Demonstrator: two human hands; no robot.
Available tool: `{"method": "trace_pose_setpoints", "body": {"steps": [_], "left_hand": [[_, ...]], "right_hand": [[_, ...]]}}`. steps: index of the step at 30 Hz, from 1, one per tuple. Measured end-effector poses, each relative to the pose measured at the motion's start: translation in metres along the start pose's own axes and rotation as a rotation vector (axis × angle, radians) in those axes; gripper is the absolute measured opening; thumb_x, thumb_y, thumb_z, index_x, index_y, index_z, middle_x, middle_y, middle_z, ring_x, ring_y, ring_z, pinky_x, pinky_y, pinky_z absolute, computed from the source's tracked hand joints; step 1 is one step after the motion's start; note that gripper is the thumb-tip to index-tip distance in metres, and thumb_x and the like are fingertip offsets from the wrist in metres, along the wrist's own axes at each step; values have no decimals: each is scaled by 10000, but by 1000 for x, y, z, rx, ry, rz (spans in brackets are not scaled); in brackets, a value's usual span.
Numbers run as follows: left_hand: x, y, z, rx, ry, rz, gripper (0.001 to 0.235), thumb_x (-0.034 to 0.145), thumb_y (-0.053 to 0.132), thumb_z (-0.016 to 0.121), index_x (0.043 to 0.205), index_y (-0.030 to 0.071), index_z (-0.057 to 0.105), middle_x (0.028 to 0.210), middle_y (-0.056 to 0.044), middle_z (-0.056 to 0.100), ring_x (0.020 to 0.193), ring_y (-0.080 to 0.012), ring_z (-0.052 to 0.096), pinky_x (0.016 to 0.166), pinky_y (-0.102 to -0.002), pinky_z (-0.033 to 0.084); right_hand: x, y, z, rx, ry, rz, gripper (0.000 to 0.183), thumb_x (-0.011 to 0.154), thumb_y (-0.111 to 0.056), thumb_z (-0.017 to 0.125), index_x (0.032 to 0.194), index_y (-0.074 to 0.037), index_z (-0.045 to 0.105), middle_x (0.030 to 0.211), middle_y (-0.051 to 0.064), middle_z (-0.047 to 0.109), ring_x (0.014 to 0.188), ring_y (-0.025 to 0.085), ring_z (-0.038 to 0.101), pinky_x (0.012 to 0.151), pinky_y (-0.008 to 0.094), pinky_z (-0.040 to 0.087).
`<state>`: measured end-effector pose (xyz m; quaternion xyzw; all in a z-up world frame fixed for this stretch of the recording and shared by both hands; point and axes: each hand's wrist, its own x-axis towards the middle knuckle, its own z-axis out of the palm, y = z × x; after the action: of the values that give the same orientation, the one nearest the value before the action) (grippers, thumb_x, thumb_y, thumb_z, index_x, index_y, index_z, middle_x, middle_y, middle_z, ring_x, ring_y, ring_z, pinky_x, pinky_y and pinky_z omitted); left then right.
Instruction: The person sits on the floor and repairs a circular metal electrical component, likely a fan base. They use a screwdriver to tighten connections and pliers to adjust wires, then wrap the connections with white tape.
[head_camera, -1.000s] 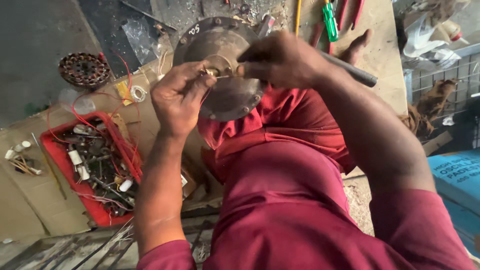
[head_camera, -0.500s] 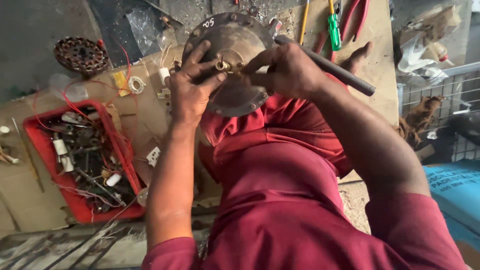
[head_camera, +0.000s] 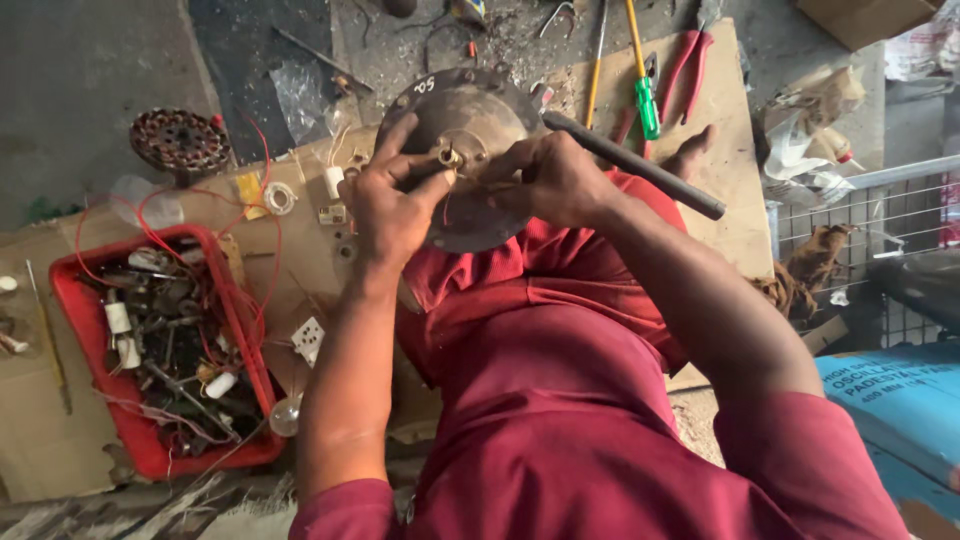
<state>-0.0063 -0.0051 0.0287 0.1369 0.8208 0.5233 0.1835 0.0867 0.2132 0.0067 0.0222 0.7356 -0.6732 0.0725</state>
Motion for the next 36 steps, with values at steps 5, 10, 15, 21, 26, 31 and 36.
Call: {"method": "trace_pose_setpoints", "body": {"steps": [5,10,15,21,26,31,36], "left_hand": [[-13,15,14,503,108,205,117,767,108,827,831,32,765,1379,-188,660,1316,-397,599,1071,-603,258],[-11,21,8,450,32,170,161,787,218,776,893,100,750,1395,-152,635,1285,-342,626,1094,-765,248],[-11,13,11,657,-18,93,80,748,152,778,780,82,756,1421,-172,615,1226,-361,625,1014,-837,102],[-5,8,-30,180,-222,223,315,818,-86,621,1086,13,751,1459,-229,606,1314,-285,638,1031,-339,545],[-5,13,-12,149,-90,-90,249,873,114,794,1111,61,745,1003,-112,796,876,-186,755,780,-321,598],[-5,28,6,390,-11,170,225,839,160,827,1045,74,809,913,-113,787,815,-169,754,743,-322,581],[-4,35,2,364,-95,-293,189,873,261,799,916,79,820,724,-92,771,646,-137,728,645,-330,559]], "right_hand": [[-3,-4,-3,48,-98,187,267,838,-42,761,1101,-49,806,902,83,808,782,114,723,729,282,602],[-2,-10,-6,137,-117,125,279,825,-39,750,1102,-37,784,969,42,802,816,89,743,758,266,616],[0,-13,-8,-2,-164,179,281,841,-63,750,1119,-77,787,930,60,803,787,108,733,729,282,608],[-6,-16,-8,-222,-349,119,299,767,-45,765,1055,-98,822,890,59,807,782,127,734,736,295,598],[-25,-28,-21,-122,-589,126,246,789,-78,802,1034,-83,824,930,45,811,824,116,740,751,285,594],[-45,-25,-43,521,-43,123,421,949,-168,731,1357,-89,666,1044,19,742,846,100,681,753,248,545],[-36,-1,-18,430,114,115,257,1023,-145,734,1227,-20,641,961,-27,631,816,57,556,694,232,465]]}}
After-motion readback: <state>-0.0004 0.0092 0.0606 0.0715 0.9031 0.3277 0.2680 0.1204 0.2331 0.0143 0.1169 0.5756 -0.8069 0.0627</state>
